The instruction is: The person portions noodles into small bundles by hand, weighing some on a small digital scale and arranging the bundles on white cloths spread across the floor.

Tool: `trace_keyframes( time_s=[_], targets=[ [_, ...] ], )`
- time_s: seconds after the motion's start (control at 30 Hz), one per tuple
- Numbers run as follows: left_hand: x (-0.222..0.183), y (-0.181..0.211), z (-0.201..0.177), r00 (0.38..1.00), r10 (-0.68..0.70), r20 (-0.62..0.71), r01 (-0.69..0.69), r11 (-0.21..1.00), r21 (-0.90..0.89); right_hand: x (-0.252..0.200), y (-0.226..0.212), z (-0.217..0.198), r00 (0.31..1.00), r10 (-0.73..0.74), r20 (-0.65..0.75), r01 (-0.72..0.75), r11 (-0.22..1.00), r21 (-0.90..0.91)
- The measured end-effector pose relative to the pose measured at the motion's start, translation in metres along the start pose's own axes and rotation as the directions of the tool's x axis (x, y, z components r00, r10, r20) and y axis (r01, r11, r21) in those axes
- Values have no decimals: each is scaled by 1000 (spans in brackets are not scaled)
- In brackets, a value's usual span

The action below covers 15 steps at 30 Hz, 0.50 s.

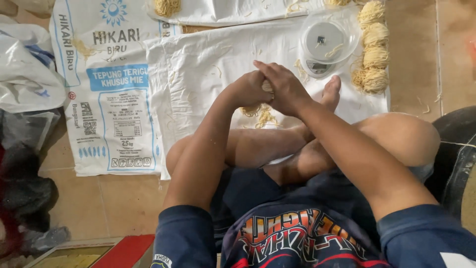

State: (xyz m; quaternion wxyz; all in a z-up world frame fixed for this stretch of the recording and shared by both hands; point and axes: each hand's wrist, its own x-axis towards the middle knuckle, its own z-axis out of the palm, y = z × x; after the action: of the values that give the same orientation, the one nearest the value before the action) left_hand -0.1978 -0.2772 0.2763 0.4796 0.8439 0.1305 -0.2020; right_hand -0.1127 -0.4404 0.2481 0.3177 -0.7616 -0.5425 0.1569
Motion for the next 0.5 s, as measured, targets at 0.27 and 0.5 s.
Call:
trace_keyframes(
  time_s=[0.27, 0.5],
  targets=[
    [-21, 9, -12, 983, 131, -130, -103, 975, 199, 8, 3, -5, 936, 129, -328, -106, 991, 85],
    [-28, 27, 7, 951, 130, -279, -120, 991, 53, 17, -18, -10, 813, 361, -458, -67, 838, 542]
  ],
)
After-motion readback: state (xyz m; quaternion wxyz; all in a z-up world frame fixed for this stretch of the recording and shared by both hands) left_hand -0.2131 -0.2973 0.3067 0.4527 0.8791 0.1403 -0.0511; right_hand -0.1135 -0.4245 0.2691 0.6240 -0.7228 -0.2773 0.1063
